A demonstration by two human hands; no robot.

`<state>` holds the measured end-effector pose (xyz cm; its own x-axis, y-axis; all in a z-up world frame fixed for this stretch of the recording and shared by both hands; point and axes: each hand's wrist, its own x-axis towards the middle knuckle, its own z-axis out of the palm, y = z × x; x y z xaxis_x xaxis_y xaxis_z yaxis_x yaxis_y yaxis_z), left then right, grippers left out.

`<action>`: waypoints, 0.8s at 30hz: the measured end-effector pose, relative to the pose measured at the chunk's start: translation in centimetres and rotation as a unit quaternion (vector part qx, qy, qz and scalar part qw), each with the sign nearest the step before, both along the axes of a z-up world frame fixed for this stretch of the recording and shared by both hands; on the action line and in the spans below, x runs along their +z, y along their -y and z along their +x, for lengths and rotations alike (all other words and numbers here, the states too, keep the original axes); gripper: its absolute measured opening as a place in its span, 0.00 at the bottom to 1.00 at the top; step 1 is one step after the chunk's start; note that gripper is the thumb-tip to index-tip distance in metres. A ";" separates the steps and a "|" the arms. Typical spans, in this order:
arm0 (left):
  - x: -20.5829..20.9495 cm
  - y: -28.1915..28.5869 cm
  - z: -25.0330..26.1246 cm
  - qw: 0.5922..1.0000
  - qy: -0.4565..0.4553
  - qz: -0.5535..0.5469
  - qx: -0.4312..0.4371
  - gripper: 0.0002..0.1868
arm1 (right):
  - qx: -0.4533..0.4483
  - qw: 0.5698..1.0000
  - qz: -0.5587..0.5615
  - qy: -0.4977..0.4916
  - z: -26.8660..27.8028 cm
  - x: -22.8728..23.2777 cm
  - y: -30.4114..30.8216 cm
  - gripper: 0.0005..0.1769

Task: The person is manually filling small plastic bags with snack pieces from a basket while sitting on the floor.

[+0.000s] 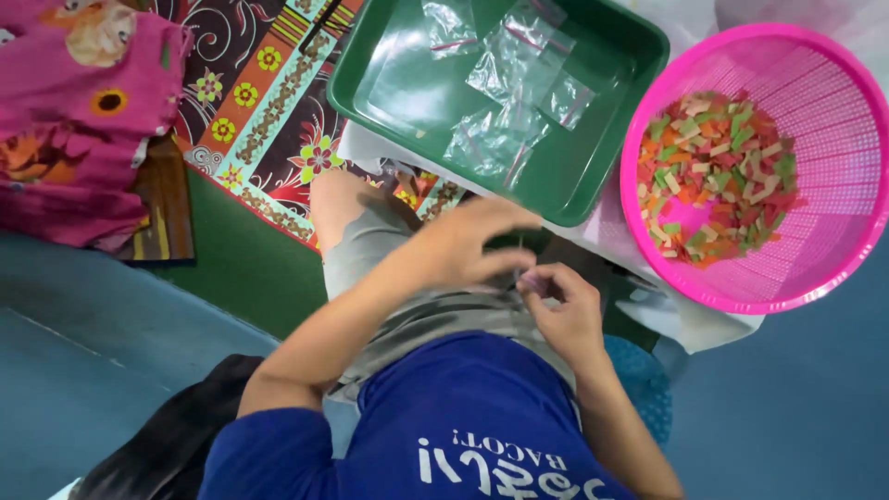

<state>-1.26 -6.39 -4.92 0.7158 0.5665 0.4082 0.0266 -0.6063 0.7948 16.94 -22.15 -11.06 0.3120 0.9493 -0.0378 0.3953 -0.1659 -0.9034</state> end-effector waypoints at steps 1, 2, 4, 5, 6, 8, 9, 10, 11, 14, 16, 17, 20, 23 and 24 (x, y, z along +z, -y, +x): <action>-0.9 1.0 -0.6 1.000 -0.003 -0.002 -0.003 0.23 | -0.003 1.000 -0.002 -0.003 -0.2 0.7 -0.3 0.10; -1.9 1.9 -1.2 0.999 -0.028 -0.030 -0.021 0.21 | 0.041 0.999 -0.011 0.028 -0.3 1.3 -0.7 0.11; -2.5 3.1 -2.3 0.996 -0.054 -0.058 -0.038 0.20 | 0.086 0.994 -0.020 0.057 -0.5 2.0 -1.5 0.13; -2.3 3.5 -2.8 0.992 -0.070 -0.104 -0.030 0.17 | 0.109 0.992 -0.018 0.063 -0.6 2.0 -1.8 0.13; -2.0 4.0 -3.3 0.984 -0.086 -0.152 -0.021 0.14 | 0.134 0.988 -0.016 0.069 -0.6 2.1 -2.0 0.14; -2.5 4.1 -3.8 0.983 -0.083 -0.165 0.001 0.09 | 0.151 0.987 -0.011 0.060 -0.8 2.5 -2.5 0.12; -2.7 4.1 -4.1 0.981 -0.079 -0.175 0.022 0.05 | 0.165 0.985 -0.004 0.052 -0.8 2.7 -2.9 0.10; -2.8 4.0 -4.2 0.981 -0.079 -0.175 0.026 0.05 | 0.169 0.984 -0.003 0.052 -0.6 2.2 -2.9 0.10; -2.9 3.9 -4.2 0.977 -0.065 -0.198 0.047 0.04 | 0.169 0.984 0.016 0.049 -0.3 1.7 -3.0 0.09; -3.1 3.3 -4.4 0.965 -0.054 -0.249 0.064 0.04 | 0.171 0.984 0.045 0.029 0.1 1.9 -3.4 0.07; -3.5 3.2 -4.2 0.957 -0.058 -0.277 0.056 0.05 | 0.169 0.984 0.054 0.011 0.6 1.5 -3.0 0.08; -3.8 3.3 -4.0 0.950 -0.068 -0.301 0.044 0.09 | 0.156 0.987 0.023 0.007 1.1 0.8 -2.5 0.07; -3.8 3.4 -2.9 0.944 -0.079 -0.320 0.035 0.09 | 0.110 0.993 0.012 0.045 1.3 0.4 -1.9 0.07; -4.3 3.6 -1.8 0.942 -0.088 -0.318 0.057 0.06 | 0.032 0.987 0.075 0.138 0.2 1.4 -1.8 0.11; -4.7 3.7 -1.5 0.939 -0.096 -0.320 0.075 0.06 | -0.015 0.975 0.117 0.189 -0.2 1.8 -1.7 0.16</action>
<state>-2.74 -10.05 -9.59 0.6339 0.7524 -0.1793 0.2534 0.0170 0.9672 16.75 -20.44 -9.26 0.2889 0.9088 0.3009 0.7054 0.0105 -0.7088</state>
